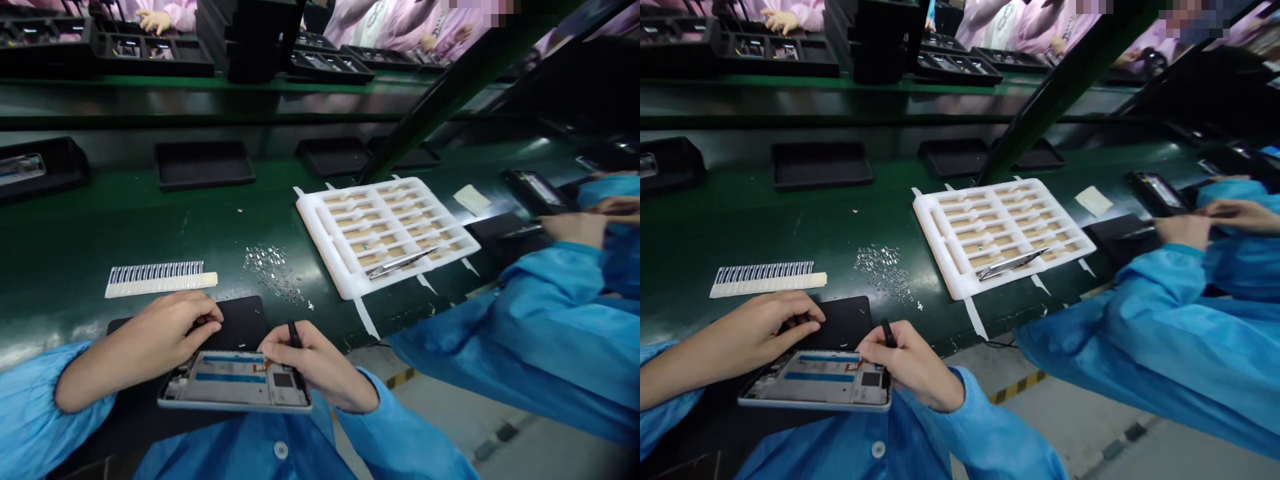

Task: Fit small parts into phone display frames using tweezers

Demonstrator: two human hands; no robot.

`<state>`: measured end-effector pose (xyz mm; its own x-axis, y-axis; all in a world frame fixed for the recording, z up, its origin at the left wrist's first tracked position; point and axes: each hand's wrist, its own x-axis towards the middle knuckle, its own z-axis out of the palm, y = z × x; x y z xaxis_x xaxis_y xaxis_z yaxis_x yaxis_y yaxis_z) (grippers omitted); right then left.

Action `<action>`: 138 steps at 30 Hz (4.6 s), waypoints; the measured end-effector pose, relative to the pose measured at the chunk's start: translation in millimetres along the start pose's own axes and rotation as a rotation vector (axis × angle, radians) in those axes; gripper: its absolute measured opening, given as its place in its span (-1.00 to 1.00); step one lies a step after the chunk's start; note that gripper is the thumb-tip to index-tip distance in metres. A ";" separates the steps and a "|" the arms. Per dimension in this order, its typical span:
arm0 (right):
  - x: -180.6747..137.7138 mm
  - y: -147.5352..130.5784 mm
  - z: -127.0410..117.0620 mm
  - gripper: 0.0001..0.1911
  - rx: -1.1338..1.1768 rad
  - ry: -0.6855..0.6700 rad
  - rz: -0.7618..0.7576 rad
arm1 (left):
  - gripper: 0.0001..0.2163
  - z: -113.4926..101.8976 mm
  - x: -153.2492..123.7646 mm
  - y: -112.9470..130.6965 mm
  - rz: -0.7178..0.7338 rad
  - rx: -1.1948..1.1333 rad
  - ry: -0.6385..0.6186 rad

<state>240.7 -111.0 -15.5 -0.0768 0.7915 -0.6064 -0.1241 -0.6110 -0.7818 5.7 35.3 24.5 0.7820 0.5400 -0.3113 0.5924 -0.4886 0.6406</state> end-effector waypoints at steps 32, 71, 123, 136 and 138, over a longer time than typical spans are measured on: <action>-31.1 20.4 28.4 -0.59 -0.981 0.524 -1.242 | -0.84 33.5 -26.0 31.5 -0.001 -0.186 0.240; -12.1 4.0 26.5 -0.84 -0.393 0.480 -0.776 | -0.89 40.0 -49.5 17.6 0.156 0.082 0.433; -31.5 -8.6 66.9 -0.88 -0.917 0.653 -1.101 | -0.87 54.2 -48.2 20.9 0.122 -0.024 0.450; -31.5 -7.9 74.0 -0.86 -0.829 0.677 -1.066 | -0.85 54.7 -48.4 22.1 0.100 -0.042 0.449; -32.4 -10.0 72.8 -0.85 -0.826 0.665 -1.061 | -0.86 54.6 -48.2 22.2 0.101 -0.043 0.447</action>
<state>172.4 -129.5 22.5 0.1679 0.8477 0.5032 0.7633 0.2113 -0.6105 -8.2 -39.0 15.4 0.6694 0.7384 0.0814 0.5018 -0.5303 0.6834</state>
